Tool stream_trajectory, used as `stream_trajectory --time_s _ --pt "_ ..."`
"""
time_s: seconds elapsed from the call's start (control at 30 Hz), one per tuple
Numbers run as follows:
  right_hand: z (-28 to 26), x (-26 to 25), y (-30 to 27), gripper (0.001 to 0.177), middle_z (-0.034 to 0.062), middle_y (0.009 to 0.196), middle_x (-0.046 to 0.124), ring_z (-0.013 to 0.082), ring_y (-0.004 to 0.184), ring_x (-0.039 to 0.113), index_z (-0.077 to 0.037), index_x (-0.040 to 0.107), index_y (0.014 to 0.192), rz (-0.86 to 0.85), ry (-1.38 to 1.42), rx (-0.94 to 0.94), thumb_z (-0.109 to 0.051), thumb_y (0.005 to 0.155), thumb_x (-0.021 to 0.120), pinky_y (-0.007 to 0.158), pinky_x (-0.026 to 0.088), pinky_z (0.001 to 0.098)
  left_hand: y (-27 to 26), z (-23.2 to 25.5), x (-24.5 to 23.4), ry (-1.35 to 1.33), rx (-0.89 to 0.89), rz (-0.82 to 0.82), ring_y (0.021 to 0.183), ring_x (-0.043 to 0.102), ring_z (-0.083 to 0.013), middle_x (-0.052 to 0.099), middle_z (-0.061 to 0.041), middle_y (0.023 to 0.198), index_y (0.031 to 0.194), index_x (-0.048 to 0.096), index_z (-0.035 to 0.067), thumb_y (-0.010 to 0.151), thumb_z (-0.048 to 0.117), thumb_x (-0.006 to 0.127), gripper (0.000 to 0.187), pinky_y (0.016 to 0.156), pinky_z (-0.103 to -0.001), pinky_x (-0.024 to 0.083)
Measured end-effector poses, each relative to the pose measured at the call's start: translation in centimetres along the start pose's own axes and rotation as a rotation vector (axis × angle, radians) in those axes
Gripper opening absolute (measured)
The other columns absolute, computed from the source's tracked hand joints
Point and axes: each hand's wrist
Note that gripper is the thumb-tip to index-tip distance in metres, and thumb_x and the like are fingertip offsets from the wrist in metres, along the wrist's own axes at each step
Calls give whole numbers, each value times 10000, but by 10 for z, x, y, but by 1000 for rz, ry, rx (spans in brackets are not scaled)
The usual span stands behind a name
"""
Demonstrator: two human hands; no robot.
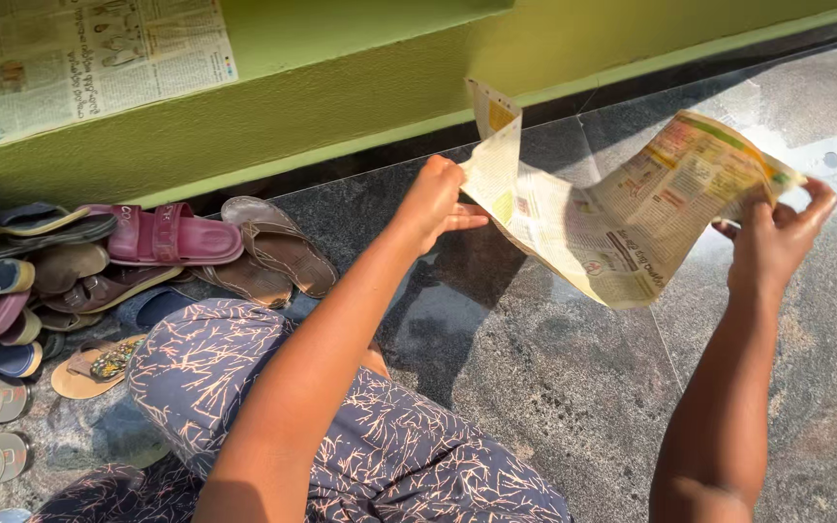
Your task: The person removes various shoes and sandals from a recessed wall shelf lined with newspaper, places them on the floor, and then rearranges the newspaper on the shelf. The person handles multiple pairs of footwear and a small cloth, placing them in a pile on the floor.
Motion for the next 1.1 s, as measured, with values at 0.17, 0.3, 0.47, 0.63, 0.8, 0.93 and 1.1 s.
stream_trajectory --time_s 0.17,0.3,0.47,0.63,0.8,0.93,1.1 --pt "-68 76 74 470 221 1014 723 250 861 769 -82 430 1414 -92 -480 -332 67 1014 627 658 605 374 10 -13 -23 -211 -58 -6 931 749 -372 649 -230 1129 1216 417 -29 950 132 386 312 805 -460 638" --pt "-102 110 102 496 272 1184 719 274 807 752 44 529 1359 -209 -434 -734 189 887 571 591 570 321 6 -16 -23 -91 -40 -41 915 746 -358 669 -261 1107 1149 406 -12 976 149 415 236 794 -464 652" --pt "-113 161 101 369 219 1039 756 225 799 749 3 630 1314 -428 -521 -380 60 949 632 610 580 304 10 -8 -46 -28 -70 25 855 758 -362 658 -224 1120 1138 433 18 995 209 465 241 748 -473 652" --pt "-132 211 108 432 209 1149 753 209 888 734 -4 596 1422 -576 -113 -94 27 992 602 674 581 307 33 4 -90 -75 -73 -136 846 751 -321 662 -198 1091 1156 479 36 1001 229 503 248 736 -459 648" --pt "-147 256 87 452 207 1158 733 260 952 723 -29 581 1442 -736 -702 -130 -19 991 606 735 589 336 35 -19 -136 48 -164 0 799 776 -323 728 -175 1024 1158 492 40 991 226 480 250 663 -462 653" --pt "-173 270 91 470 205 1165 716 300 1004 715 -50 568 1458 -771 -146 109 -57 990 610 783 594 360 40 -11 -155 -162 -80 -113 745 759 -297 714 -191 985 1188 510 60 988 176 547 234 630 -444 663" --pt "-191 296 72 317 224 1115 743 321 938 715 16 731 1257 -840 -1085 -262 -37 945 713 829 557 396 15 24 -167 611 -54 176 673 750 -277 745 -208 897 1182 504 30 1012 242 564 278 582 -394 607"
Point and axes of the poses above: each hand's wrist, its own y-axis towards the middle knuckle, its own x-axis out of the palm, z = x × y
